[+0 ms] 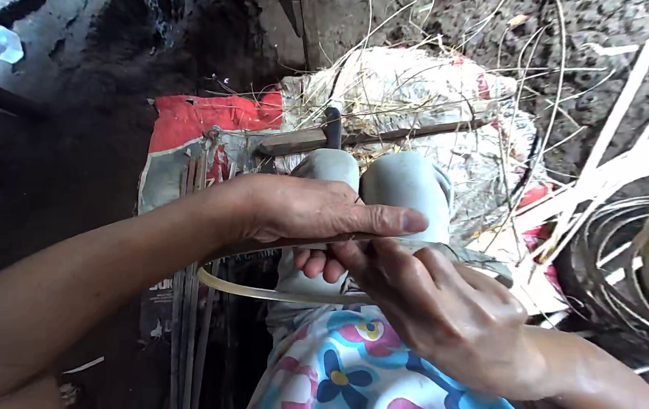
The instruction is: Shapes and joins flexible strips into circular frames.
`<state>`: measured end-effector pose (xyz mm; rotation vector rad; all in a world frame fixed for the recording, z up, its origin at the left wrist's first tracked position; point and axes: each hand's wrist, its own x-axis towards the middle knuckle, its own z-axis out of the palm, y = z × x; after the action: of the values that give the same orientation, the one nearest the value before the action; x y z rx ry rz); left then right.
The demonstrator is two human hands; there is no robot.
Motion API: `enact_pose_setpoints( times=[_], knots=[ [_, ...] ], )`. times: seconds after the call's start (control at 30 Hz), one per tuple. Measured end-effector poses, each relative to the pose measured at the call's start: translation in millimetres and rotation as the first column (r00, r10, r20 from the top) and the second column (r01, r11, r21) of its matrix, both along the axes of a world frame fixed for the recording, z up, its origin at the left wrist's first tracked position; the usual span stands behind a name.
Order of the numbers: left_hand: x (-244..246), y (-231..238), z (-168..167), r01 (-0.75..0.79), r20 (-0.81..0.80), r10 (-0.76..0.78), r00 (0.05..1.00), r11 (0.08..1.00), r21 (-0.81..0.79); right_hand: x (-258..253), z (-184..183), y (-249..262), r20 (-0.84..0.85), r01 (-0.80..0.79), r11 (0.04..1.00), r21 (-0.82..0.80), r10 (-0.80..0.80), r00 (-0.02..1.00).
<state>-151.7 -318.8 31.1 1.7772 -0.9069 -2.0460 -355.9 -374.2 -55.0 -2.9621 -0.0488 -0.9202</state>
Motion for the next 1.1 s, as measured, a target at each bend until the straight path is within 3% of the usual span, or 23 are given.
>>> enact_pose_setpoints(
  times=[0.07,0.13,0.2,0.27,0.37,0.43,0.57,0.7,0.9,1.1],
  knots=[
    [-3.6,8.9,-5.2,0.012,-0.025,-0.014,1.0,0.996,-0.091,-1.5,-0.5,-1.3,0.023,-0.083,0.993,0.088,0.081,0.996],
    [-3.3,26.9,-14.2,-0.061,-0.018,0.059,0.998,0.978,-0.2,-16.6,5.7,-17.7,0.034,-0.166,0.937,0.307,0.163,0.986],
    [10.7,48.1,-26.7,-0.099,-0.086,0.076,0.993,0.949,-0.301,-44.0,12.5,-47.2,0.031,-0.102,0.859,0.501,0.1,0.995],
    [17.2,66.1,-35.3,-0.151,-0.17,0.098,0.981,0.929,-0.338,-57.7,13.6,-79.6,-0.009,-0.01,0.82,0.573,0.019,1.0],
    [9.6,75.9,-27.2,-0.169,-0.15,0.125,0.981,0.931,-0.325,-60.0,-7.7,-107.8,-0.108,-0.085,0.722,0.686,0.217,0.97],
    [4.1,77.8,-24.6,-0.158,-0.154,0.113,0.982,0.933,-0.324,-60.6,-15.9,-108.5,-0.076,-0.193,0.615,0.765,0.383,0.92],
    [-2.0,82.8,-31.6,-0.137,-0.208,0.073,0.975,0.941,-0.309,-64.5,-15.8,-101.0,-0.015,-0.276,0.507,0.816,0.497,0.868],
    [-11.1,79.2,-34.4,-0.08,-0.175,0.032,0.984,0.959,-0.27,-63.8,-15.0,-96.6,-0.022,-0.262,0.501,0.825,0.491,0.871],
    [-19.5,62.9,-40.1,0.01,-0.024,-0.021,1.0,0.923,-0.386,-55.2,-15.1,-90.5,-0.036,-0.246,0.55,0.798,0.451,0.892],
    [-10.4,57.7,-45.0,-0.028,-0.18,-0.049,0.983,0.916,-0.399,-47.2,-19.7,-100.4,-0.017,-0.262,0.506,0.822,0.482,0.876]
  ],
)
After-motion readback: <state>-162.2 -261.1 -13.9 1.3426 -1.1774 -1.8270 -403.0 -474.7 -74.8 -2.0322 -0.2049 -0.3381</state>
